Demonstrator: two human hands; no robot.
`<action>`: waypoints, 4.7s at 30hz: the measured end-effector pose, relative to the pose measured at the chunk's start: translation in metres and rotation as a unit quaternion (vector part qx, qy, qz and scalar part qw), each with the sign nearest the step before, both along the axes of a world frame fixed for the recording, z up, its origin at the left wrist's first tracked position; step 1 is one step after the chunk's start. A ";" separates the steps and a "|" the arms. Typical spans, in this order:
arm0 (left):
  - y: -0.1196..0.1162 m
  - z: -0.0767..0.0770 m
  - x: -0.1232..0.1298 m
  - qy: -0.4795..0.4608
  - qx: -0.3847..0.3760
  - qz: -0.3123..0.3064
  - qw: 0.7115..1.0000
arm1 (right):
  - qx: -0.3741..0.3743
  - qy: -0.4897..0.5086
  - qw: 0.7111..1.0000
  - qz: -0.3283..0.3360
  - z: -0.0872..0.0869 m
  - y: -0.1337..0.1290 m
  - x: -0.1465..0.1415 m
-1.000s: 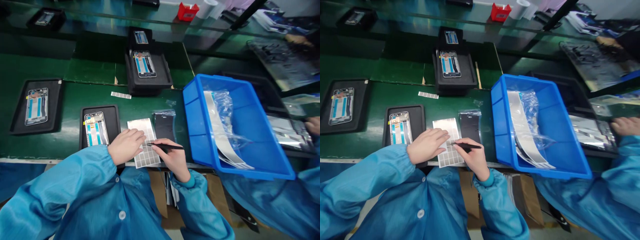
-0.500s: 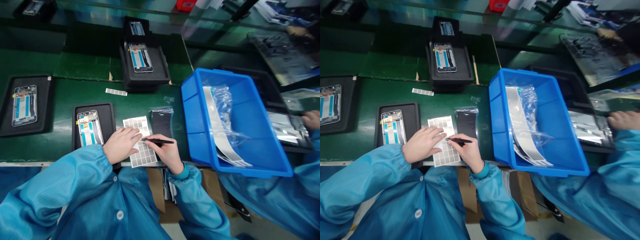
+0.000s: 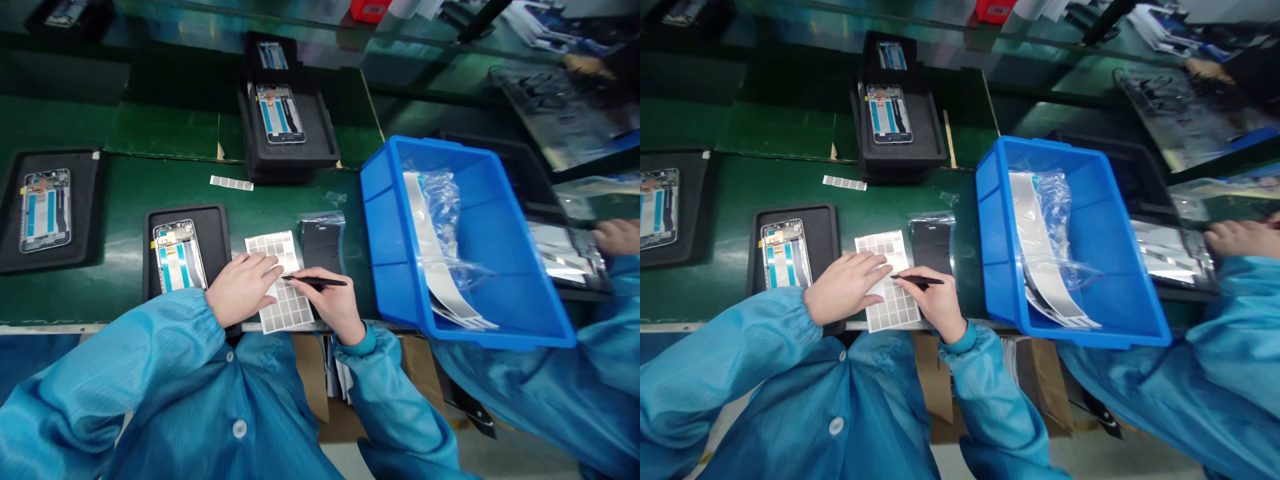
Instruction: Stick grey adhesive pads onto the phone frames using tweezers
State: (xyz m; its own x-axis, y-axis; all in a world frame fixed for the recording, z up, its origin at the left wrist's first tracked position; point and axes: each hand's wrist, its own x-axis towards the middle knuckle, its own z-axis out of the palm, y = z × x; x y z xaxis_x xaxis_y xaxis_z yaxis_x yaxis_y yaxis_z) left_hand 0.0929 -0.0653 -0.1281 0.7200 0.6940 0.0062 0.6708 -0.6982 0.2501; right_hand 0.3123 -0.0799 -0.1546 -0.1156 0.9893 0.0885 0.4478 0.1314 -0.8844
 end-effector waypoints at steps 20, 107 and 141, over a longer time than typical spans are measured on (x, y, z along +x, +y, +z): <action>-0.010 0.036 -0.043 -0.282 -0.202 0.080 0.934 | 0.030 0.147 0.988 0.043 0.049 -0.022 -0.033; -0.043 -0.019 -0.156 -0.150 0.083 0.333 0.927 | -0.067 0.031 0.997 0.020 0.024 0.052 -0.197; -0.042 -0.014 -0.157 -0.134 0.077 0.326 0.933 | -0.052 -0.002 0.998 0.029 0.019 0.052 -0.196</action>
